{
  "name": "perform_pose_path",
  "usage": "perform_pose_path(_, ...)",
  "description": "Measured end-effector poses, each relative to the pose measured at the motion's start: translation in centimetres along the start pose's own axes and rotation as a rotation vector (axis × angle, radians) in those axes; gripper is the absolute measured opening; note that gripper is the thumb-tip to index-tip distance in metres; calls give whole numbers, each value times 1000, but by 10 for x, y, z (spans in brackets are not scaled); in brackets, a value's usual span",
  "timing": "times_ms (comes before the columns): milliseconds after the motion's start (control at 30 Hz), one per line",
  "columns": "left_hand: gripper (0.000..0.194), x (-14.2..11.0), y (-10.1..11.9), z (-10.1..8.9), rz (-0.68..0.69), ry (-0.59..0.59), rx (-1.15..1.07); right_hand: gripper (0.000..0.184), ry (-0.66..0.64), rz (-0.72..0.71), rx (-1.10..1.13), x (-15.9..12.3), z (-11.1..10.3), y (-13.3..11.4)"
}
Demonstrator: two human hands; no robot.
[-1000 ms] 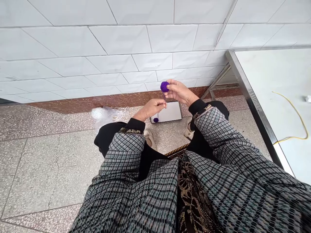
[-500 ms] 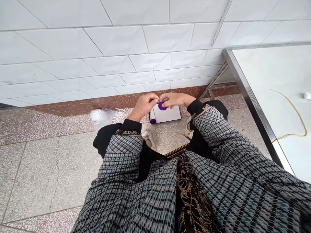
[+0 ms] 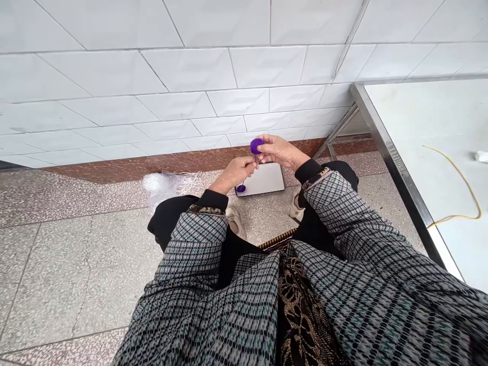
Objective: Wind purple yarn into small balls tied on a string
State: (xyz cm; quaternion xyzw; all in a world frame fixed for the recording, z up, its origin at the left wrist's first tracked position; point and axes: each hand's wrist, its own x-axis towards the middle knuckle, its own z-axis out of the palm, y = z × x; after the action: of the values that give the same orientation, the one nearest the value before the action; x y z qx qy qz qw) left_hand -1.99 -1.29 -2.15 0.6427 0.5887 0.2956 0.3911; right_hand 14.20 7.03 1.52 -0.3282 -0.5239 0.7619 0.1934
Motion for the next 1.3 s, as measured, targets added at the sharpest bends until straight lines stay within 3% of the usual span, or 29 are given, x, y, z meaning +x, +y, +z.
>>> perform_pose_path(133, 23, -5, 8, 3, 36, -155, 50, 20, 187, -69, -257, 9, -3, 9)
perform_pose_path(233, 23, -8, 12, -3, 86, -33, 84, 20, 208, -139, -591, 13, -9, 17)
perform_pose_path(300, 23, -8, 11, -9, 109, 114, 76, 21, 58, -95, -712, 11, -12, 19)
perform_pose_path(367, 21, -6, 6, -14, 81, 228, 70, 24, -136, -9, -649, 7, -12, 19)
perform_pose_path(433, 20, -3, 1, -17, 15, 303, 79, 25, -240, 35, -440, 3, -10, 15)
perform_pose_path(533, 21, 1, -3, -12, -61, 313, 88, 23, -215, 20, -95, 0, -6, 8)
perform_pose_path(600, 21, 1, -1, -6, -66, 192, 66, 20, -136, -34, 50, 1, -4, 5)
perform_pose_path(667, 20, 0, 3, 0, -34, -4, 45, 18, -15, -98, 80, 5, -4, 6)
perform_pose_path(767, 20, -4, 11, 1, 40, -185, 43, 22, 150, -119, -131, 11, -6, 14)
perform_pose_path(867, 23, -8, 15, -8, 91, -70, 32, 26, 160, -70, -453, 13, -10, 21)
perform_pose_path(933, 23, -9, 13, -15, 94, 45, 29, 26, 16, -6, -527, 10, -11, 21)
perform_pose_path(1033, 20, -7, 7, -21, 40, 172, 39, 25, -235, 49, -370, 2, -8, 13)
perform_pose_path(1100, 19, -5, 3, -21, -20, 254, 47, 24, -283, 50, -190, -3, -5, 6)
perform_pose_path(1200, 20, -3, 3, -17, -49, 277, 66, 22, -205, -7, 45, -4, -2, -1)
perform_pose_path(1300, 21, -5, 8, -12, 33, 88, 86, 21, -13, -93, 132, 2, -2, -1)
